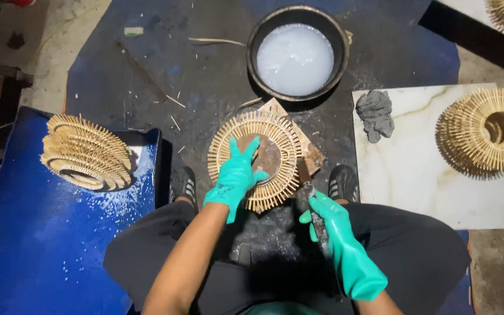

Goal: Assembling a circular bamboo structure by inserting bamboo sticks and using a metal scraper tool to refine the edges.

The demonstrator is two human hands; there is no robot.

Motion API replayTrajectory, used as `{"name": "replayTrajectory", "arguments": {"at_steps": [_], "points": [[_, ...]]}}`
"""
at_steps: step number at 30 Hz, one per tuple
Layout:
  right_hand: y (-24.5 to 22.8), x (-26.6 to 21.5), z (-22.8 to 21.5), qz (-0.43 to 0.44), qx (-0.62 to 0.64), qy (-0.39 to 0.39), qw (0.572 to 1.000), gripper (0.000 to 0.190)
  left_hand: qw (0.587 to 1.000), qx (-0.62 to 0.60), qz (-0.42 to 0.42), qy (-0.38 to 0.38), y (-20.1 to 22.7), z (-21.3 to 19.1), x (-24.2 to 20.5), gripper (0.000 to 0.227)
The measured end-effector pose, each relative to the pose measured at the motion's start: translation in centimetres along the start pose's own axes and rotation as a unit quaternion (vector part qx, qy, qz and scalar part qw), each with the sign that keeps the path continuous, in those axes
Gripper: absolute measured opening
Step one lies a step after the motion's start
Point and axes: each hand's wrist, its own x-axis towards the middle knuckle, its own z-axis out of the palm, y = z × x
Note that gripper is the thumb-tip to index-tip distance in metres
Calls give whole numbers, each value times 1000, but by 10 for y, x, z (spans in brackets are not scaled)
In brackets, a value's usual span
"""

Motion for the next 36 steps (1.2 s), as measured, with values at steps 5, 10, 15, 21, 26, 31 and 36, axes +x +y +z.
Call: {"name": "replayTrajectory", "arguments": {"at_steps": [5, 10, 15, 21, 26, 31, 36], "points": [[-38, -32, 15, -26, -58, 7, 998, 43, 999, 42, 26, -23, -15, 1, 12, 108], [-97, -66, 18, -318, 30, 48, 947, 49, 997, -61, -34, 28, -35, 30, 17, 121], [-115, -33, 4, -245, -139, 29, 959, 38, 999, -32, -15, 25, -29, 14, 16, 119], [-91, -44, 30, -158, -13, 60, 986, 44, 999, -38, -19, 8, -28, 8, 12, 121], [-65, -55, 33, -21, -36, 126, 991, 43, 997, -66, -15, 35, -25, 8, 11, 123], [-22, -45, 23, -14, -45, 88, 995, 48, 997, -70, -33, 7, -19, 3, 10, 120], [-30, -41, 35, 43, -17, 74, 996, 47, 997, -59, -45, -1, -16, -5, 11, 122]]}}
